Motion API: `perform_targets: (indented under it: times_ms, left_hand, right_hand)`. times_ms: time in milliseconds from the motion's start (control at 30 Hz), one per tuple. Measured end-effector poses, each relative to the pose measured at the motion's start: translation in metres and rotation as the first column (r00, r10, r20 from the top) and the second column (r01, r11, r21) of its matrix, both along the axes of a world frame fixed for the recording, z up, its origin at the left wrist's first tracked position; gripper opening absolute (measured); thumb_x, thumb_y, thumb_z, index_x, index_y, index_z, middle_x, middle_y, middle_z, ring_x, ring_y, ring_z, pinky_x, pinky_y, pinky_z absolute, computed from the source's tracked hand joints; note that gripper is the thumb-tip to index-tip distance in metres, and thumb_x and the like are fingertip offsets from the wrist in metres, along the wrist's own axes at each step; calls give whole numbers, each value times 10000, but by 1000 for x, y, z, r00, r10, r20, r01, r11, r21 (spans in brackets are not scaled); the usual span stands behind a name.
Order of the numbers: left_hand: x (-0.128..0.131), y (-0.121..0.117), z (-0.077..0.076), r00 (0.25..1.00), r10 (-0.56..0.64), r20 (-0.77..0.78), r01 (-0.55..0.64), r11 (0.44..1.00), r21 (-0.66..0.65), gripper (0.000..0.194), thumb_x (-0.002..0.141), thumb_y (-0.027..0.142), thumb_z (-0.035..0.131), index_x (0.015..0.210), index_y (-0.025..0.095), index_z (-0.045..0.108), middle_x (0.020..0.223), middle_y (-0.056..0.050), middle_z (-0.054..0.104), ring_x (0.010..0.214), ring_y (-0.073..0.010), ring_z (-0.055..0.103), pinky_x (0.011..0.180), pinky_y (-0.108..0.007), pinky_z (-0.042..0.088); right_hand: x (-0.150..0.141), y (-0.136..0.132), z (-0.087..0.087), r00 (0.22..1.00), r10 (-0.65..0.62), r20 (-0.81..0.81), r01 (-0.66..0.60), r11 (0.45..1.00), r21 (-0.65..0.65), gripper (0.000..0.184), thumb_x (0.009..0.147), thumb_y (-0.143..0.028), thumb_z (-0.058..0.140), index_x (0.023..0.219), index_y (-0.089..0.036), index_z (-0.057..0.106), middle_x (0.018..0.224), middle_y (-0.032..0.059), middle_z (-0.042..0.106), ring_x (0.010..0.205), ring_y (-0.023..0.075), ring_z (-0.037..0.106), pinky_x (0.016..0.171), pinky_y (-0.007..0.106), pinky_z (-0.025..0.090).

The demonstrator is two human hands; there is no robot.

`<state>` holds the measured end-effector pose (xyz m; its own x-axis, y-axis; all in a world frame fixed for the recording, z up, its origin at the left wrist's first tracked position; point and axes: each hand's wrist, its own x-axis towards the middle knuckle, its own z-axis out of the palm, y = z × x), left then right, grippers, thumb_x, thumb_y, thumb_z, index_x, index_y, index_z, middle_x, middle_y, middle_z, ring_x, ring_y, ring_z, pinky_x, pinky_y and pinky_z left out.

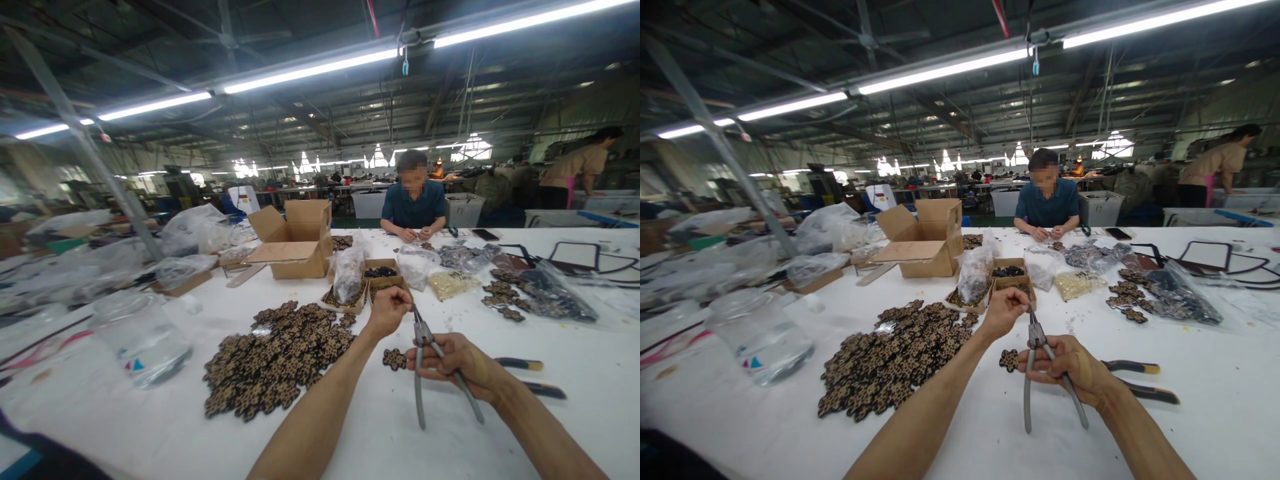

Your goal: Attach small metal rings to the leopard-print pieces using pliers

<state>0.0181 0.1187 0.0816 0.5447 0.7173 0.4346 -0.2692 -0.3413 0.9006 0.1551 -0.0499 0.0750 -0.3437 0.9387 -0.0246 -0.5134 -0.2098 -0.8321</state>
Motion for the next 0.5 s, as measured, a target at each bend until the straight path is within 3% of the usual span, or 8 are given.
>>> perform_targets:
  times_ms: [200, 367, 500]
  left_hand:
    - [4, -5, 2, 997, 5, 74, 5, 991, -136, 259, 619, 197, 807, 786, 85, 645, 732, -62, 651, 671, -156, 630, 690, -308, 523]
    - [-1, -4, -1, 986, -152, 71, 168, 916, -365, 428, 655, 349, 828, 934, 58, 687, 835, -141, 686, 721, -199, 649, 676, -330, 515]
    - [-7, -6, -1, 972, -217, 87, 233, 880, -415, 436, 662, 346, 840, 964, 62, 705, 895, -155, 692, 770, -198, 652, 698, -305, 496]
  right_hand:
    - [-2, -2, 5, 1000, -7, -5, 7, 1000, -3, 537, 596, -47, 597, 1126, -124, 629, 1153, 173, 640, 1066, 318, 613, 852, 396, 518]
    - [-3, -3, 8, 1000, -6, -23, 6, 1000, 8, 537, 587, -41, 600, 1117, -126, 635, 1134, 156, 642, 1070, 312, 606, 848, 388, 511]
    - [-5, -4, 7, 1000, 10, -11, -10, 1000, 25, 531, 601, -46, 596, 1124, -131, 631, 1119, 154, 643, 1060, 310, 606, 851, 402, 503]
